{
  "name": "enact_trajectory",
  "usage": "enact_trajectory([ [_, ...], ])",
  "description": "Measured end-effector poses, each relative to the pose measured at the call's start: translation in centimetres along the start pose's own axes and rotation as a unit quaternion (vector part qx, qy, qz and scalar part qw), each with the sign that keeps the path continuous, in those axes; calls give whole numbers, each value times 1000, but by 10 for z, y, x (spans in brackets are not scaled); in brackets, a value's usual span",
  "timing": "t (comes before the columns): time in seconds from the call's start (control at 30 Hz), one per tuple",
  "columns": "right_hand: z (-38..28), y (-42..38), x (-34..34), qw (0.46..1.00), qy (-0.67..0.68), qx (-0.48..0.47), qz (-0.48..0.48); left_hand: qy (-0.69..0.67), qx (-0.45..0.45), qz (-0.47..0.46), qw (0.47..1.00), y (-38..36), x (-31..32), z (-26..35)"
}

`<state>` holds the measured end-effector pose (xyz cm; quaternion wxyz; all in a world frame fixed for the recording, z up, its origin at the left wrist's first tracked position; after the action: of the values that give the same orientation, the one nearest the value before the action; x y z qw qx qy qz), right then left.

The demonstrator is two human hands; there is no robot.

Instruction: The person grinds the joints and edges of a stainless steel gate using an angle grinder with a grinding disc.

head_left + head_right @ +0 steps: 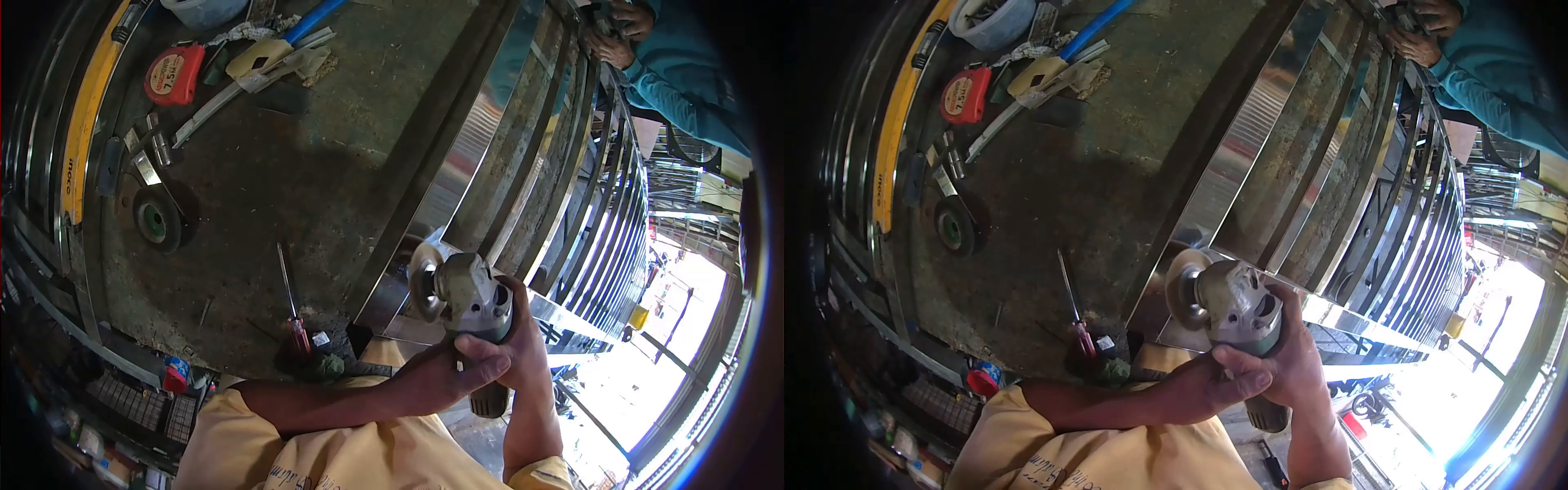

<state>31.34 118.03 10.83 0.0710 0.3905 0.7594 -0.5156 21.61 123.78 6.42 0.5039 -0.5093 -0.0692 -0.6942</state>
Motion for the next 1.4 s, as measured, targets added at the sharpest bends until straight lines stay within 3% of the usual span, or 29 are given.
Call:
enact_trajectory([
  [0.23,1,-3,4,1000,-14,-13,-10,76,-72,-35,994,-3,2,-16],
  [0.33,8,-6,7,999,-32,-14,-22,30,-69,-58,995,-7,9,-21],
  [0.43,3,-4,2,999,-29,10,-11,105,-83,-19,991,-4,-1,-17],
  [0.53,-8,0,-3,1000,1,10,-2,27,-48,-13,998,4,1,4],
  [0.63,-7,-4,0,1000,0,-5,-9,38,14,3,999,1,3,0],
  [0.73,2,-5,5,1000,23,-8,-14,59,-20,-47,997,-1,6,-9],
  [0.83,1,0,-1,999,50,7,6,91,-51,-3,995,5,-3,-5],
  [0.93,-6,-2,-2,998,64,12,9,75,-23,-14,997,8,-1,-1],
  [1.0,-5,-5,0,1000,9,-9,-2,58,-23,-31,998,1,3,2],
  [1.13,3,-4,-1,1000,-30,-9,1,44,-5,20,999,-1,-1,-5],
  [1.23,-4,-4,-1,999,40,9,12,59,-75,-24,995,3,1,6],
  [1.4,19,-10,10,999,11,-31,-19,61,-78,-28,995,-9,5,-21],
])
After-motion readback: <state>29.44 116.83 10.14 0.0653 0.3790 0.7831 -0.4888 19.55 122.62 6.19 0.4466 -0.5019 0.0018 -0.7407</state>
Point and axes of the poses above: each hand's wrist, its own y-axis towards the middle knuckle, its own x-axis out of the palm, z = x × y, the point moved 8 cm from there along y, towards the middle knuckle, and after that the axes turned 3 degrees about -y, right-handed, at the moved point
